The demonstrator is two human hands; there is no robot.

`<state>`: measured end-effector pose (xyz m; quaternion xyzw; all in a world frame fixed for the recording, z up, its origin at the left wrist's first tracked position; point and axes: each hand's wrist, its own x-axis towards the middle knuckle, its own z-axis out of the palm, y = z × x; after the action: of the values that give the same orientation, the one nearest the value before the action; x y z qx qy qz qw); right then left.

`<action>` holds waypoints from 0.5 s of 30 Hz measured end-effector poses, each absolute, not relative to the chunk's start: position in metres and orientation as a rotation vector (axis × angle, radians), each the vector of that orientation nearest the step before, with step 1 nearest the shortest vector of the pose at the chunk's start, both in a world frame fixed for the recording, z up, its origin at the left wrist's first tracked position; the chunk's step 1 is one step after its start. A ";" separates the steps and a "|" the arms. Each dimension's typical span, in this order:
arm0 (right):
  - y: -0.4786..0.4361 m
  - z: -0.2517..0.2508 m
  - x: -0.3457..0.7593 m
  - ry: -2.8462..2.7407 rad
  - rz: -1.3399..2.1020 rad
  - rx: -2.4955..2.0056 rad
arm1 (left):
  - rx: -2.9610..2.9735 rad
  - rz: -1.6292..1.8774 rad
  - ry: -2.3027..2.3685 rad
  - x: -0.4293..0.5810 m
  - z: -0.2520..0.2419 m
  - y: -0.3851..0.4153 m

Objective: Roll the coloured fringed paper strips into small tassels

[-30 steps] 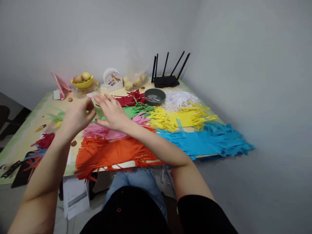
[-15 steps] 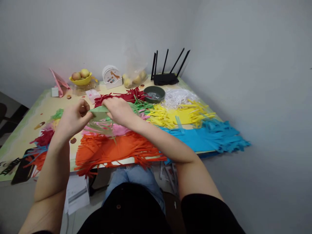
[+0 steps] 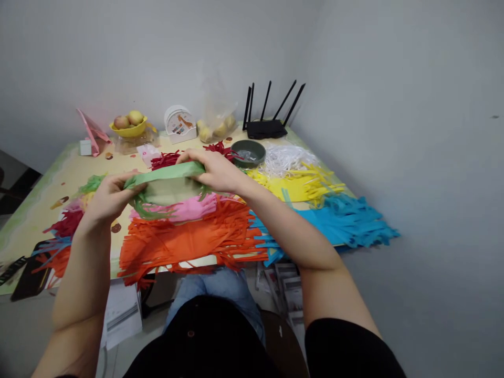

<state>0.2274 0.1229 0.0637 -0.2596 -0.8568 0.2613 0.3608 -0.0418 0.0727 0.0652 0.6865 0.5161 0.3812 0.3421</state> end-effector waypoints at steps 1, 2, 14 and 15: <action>0.122 0.061 0.229 -2.175 0.694 -0.626 | 1.740 1.049 1.326 -0.043 0.064 0.071; 0.121 0.059 0.231 -2.147 0.725 -0.586 | 1.695 1.102 1.308 -0.044 0.063 0.069; 0.109 0.054 0.234 -2.011 0.880 -0.474 | 1.297 1.292 1.251 -0.034 0.075 0.046; 0.109 0.054 0.235 -2.014 0.876 -0.471 | 1.270 1.283 1.250 -0.034 0.075 0.045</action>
<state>0.2347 0.1093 0.0536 -0.1892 -0.8082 0.3514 0.4330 -0.0338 0.0455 0.0751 0.5147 0.5069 0.5202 0.4555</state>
